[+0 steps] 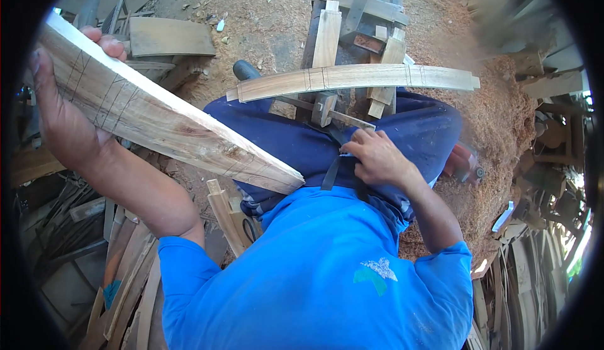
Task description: The person marks a piece of wood using a square and a pencil, and measures the wood with a tape measure while holding a marking gauge.
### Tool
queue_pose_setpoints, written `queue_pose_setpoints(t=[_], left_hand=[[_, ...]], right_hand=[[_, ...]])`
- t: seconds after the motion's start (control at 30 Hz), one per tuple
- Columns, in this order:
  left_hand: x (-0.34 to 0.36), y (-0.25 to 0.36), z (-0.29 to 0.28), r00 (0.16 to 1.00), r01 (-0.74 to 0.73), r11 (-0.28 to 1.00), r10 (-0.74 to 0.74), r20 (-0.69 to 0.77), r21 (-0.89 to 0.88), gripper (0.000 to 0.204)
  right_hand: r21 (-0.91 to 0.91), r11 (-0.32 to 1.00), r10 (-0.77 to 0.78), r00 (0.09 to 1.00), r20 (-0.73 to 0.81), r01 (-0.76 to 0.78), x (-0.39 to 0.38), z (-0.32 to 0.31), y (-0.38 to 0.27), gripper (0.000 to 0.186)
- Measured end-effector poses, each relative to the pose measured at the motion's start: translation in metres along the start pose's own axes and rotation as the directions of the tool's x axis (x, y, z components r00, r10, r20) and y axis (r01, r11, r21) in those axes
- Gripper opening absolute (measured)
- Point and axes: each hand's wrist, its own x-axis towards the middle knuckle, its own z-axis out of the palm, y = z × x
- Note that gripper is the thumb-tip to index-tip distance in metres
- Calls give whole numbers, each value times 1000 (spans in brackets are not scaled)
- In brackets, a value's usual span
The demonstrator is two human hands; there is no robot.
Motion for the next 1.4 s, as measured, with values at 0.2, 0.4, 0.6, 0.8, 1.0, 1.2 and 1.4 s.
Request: queue_pose_setpoints(t=[0.2,0.4,0.6,0.8,1.0,1.2,1.4], left_hand=[[-3,3,15,998,-58,997,59,-24,42,49],[-6,1,17,997,-74,997,75,-27,29,54],[-16,4,-7,996,-63,993,68,49,-95,59],[-1,-11,-7,862,116,742,255,438,-660,92],[3,-12,43,789,452,540,129,600,-710,98],[-11,-10,100,848,257,812,70,526,-523,112],[-14,-2,96,830,237,917,-19,557,-321,100]], right_hand=[[-243,969,-62,991,-120,31,69,-31,-11,42],[-621,746,-246,966,79,241,134,41,5,27],[-304,906,-283,955,84,295,110,-19,-7,20],[955,147,-200,954,-225,256,45,-83,21,56],[828,-167,-249,790,-561,535,38,-115,6,62],[721,-128,-293,668,-684,681,55,-138,-12,64],[710,122,-190,719,-669,693,59,-158,-32,105]])
